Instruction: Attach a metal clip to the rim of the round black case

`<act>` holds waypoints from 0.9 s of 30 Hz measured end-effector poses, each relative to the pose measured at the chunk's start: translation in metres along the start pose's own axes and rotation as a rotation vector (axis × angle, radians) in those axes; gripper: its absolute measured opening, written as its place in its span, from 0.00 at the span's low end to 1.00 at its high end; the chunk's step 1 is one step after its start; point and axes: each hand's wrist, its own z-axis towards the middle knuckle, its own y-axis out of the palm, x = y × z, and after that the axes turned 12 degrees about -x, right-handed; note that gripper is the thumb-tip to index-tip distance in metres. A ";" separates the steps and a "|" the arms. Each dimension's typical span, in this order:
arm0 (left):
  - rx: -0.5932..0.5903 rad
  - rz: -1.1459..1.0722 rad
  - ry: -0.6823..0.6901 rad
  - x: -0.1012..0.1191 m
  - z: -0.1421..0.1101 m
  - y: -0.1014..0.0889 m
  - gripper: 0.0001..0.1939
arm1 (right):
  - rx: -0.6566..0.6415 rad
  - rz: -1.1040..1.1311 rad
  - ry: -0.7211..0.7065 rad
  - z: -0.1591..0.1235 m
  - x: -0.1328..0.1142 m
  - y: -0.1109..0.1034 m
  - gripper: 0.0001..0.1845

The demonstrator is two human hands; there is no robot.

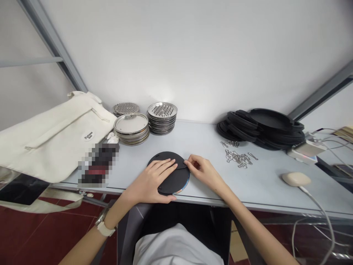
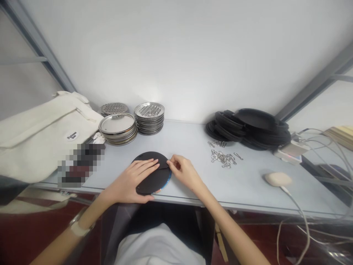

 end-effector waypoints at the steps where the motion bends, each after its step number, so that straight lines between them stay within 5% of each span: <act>1: 0.000 -0.001 0.001 0.000 0.000 0.000 0.45 | 0.010 0.037 -0.010 0.000 0.000 0.000 0.15; 9: -0.006 -0.006 -0.002 0.000 0.000 0.000 0.43 | 0.019 0.196 -0.024 0.002 0.002 0.000 0.06; 27: -0.010 -0.014 -0.004 -0.001 0.000 0.000 0.44 | -0.064 0.194 -0.067 0.001 0.004 0.002 0.06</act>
